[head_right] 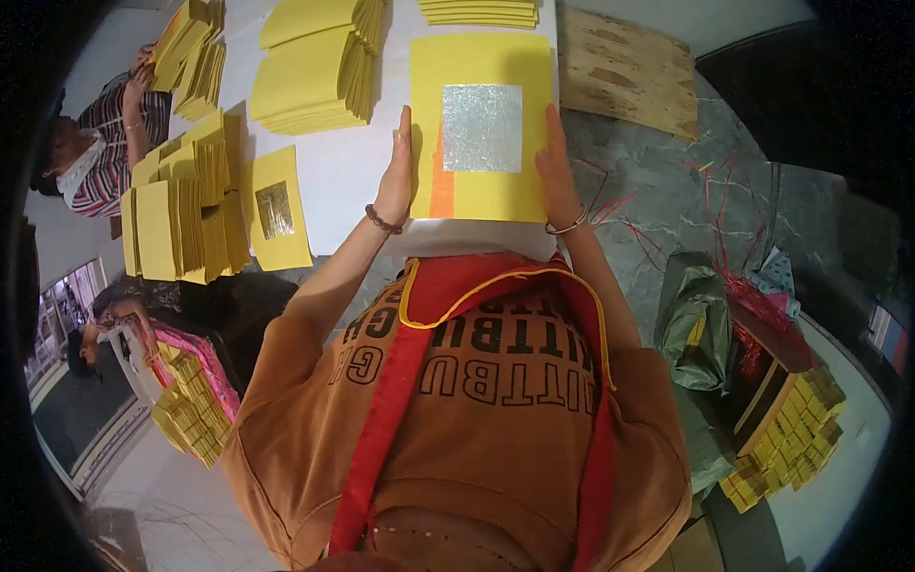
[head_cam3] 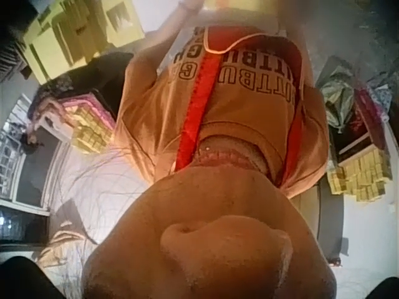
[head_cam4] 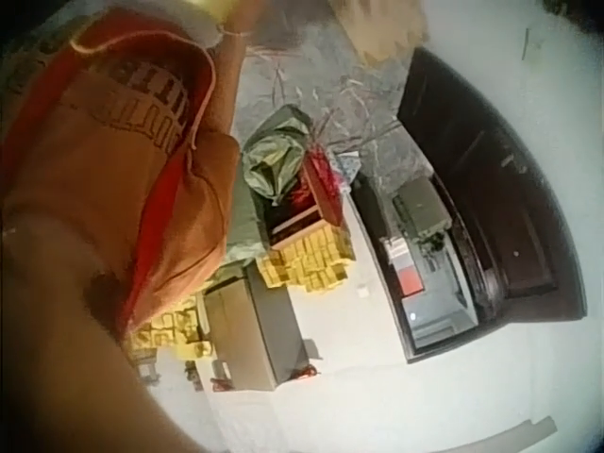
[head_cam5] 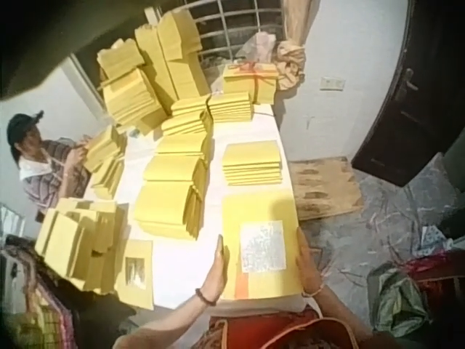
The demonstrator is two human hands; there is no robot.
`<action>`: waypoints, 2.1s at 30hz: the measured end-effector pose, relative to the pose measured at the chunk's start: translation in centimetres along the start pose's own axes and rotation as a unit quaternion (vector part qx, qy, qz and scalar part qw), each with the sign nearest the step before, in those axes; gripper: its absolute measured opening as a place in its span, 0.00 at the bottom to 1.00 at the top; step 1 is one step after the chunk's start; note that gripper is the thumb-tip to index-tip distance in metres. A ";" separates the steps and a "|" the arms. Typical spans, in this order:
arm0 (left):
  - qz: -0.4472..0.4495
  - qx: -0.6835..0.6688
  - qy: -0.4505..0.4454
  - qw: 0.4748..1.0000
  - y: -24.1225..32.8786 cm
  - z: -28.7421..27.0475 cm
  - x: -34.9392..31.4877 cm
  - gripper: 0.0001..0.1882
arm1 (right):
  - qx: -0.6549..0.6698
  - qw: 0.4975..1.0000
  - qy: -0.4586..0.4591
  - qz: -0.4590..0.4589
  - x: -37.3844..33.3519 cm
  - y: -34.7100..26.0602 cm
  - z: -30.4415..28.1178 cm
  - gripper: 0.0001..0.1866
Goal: Organizing and stacking yellow joss paper sheets with silver foil.
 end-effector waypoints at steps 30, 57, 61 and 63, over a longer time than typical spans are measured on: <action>0.276 0.327 -0.127 0.895 5.9 -1.2 -2.1 0.08 | 0.002 0.998 0.027 0.058 0.0 0.2 -1.2 0.15; 0.431 0.465 -0.218 0.742 5.8 -0.3 -4.9 0.19 | -0.026 0.995 0.060 0.079 0.0 0.7 -1.2 0.23; 0.427 0.468 -0.216 0.743 5.6 -0.4 -4.7 0.23 | 0.033 0.993 0.051 0.103 0.1 0.5 -1.1 0.22; 0.429 0.460 -0.221 0.745 5.6 -0.5 -4.4 0.23 | 0.030 0.993 0.051 0.104 0.1 0.9 -1.4 0.22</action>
Point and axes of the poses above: each hand's wrist, its own x-axis towards the middle knuckle, its own z-axis out of the palm, y = z × x, the point moved 4 cm from there along x, towards the middle knuckle, and after that the axes turned 5 degrees about y, right-handed, at the moved point
